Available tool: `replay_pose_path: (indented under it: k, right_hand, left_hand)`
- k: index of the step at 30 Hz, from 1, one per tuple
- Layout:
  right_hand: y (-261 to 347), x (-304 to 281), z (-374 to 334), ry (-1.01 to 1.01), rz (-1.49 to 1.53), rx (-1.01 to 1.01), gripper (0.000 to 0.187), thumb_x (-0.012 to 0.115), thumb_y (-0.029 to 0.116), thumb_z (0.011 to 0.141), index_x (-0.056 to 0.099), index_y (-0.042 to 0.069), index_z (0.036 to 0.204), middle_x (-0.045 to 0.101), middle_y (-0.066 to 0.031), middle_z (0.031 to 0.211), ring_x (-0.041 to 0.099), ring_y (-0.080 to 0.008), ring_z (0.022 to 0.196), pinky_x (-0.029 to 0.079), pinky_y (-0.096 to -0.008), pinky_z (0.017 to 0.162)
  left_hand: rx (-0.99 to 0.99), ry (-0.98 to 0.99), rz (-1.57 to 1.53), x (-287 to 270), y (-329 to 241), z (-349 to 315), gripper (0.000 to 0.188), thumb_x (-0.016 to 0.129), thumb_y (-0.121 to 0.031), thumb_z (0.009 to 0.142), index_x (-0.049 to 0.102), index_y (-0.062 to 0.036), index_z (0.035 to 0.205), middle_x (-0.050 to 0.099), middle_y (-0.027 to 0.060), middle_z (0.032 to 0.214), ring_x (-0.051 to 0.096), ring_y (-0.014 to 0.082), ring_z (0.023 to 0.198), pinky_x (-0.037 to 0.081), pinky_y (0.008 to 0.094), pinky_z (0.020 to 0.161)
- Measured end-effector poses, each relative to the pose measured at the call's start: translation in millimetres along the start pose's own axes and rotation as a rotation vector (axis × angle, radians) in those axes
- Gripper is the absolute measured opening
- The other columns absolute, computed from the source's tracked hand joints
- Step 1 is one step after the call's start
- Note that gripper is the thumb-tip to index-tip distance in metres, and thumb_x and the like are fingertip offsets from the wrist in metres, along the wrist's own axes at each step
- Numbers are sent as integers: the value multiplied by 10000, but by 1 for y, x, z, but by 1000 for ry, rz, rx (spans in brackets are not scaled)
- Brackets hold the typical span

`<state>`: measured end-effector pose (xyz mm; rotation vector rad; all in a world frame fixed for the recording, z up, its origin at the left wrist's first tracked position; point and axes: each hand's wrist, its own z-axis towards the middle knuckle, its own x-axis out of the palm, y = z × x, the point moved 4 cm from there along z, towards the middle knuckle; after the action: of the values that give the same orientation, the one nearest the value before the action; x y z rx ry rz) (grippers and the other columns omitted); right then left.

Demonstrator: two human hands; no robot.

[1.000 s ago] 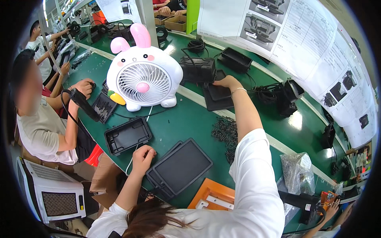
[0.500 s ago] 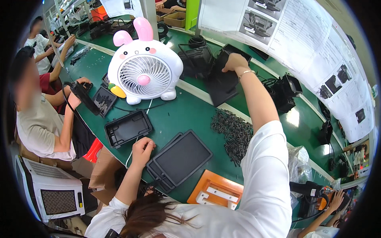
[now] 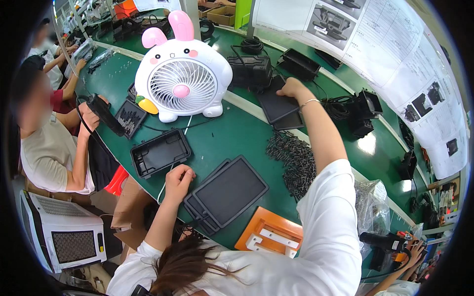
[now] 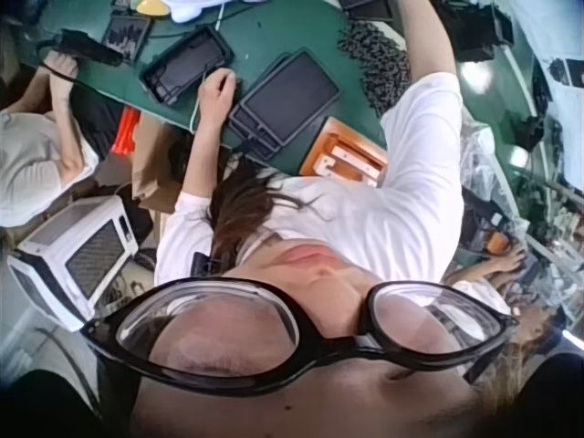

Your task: Assembling plastic solar panel housing components by inserting pieces and securing them with an electric screwdriver.

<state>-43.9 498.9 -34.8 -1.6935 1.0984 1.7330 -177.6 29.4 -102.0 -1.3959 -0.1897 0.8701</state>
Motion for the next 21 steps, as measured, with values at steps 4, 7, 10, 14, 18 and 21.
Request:
replay_pose_path:
  k: [4,7,10,14,18,21]
  right_hand:
    - [-10,-59,-30,-215,50,8,482,742,262,709,649,-80,1037,646,-273,1079,630,-370,1043,494,-430,874]
    - [6,-119,-87,-428,-59,-67,477,701,238,797,598,-54,1160,634,-246,1130,613,-353,1065,481,-408,902]
    - [33,-152,-162,-170,585,-269,371,664,107,836,579,-48,1162,657,-161,1004,640,-234,919,500,-340,824]
    - [104,-132,-243,58,501,-753,361,689,72,785,611,-8,1128,663,-103,951,636,-211,853,499,-325,783]
    - [169,-49,-278,629,615,-1047,339,679,106,798,622,23,1122,670,-178,962,630,-362,898,498,-392,805]
    - [182,-9,-277,551,545,-1075,316,680,116,804,634,38,1107,646,-173,940,606,-354,912,480,-408,831]
  left_hand:
    - [-10,6,6,-1,-1,1,121,577,-92,868,615,1,802,634,95,743,609,208,665,451,301,606]
    - [-15,9,5,-1,-2,1,117,583,-92,863,619,2,803,635,100,752,615,221,681,453,302,610]
    - [4,13,6,0,-3,-1,106,574,-65,862,611,8,795,628,95,743,612,205,675,454,298,612]
    - [-72,22,-281,-4,-4,-2,125,526,-65,921,623,8,889,646,73,817,608,130,731,480,243,673]
    - [-32,92,-732,-13,-20,-3,404,481,-338,982,537,10,1180,657,151,1049,627,194,876,482,293,733]
    - [2,255,-854,-21,-35,-14,582,500,-505,942,510,9,1215,641,175,1075,635,235,897,483,324,762]
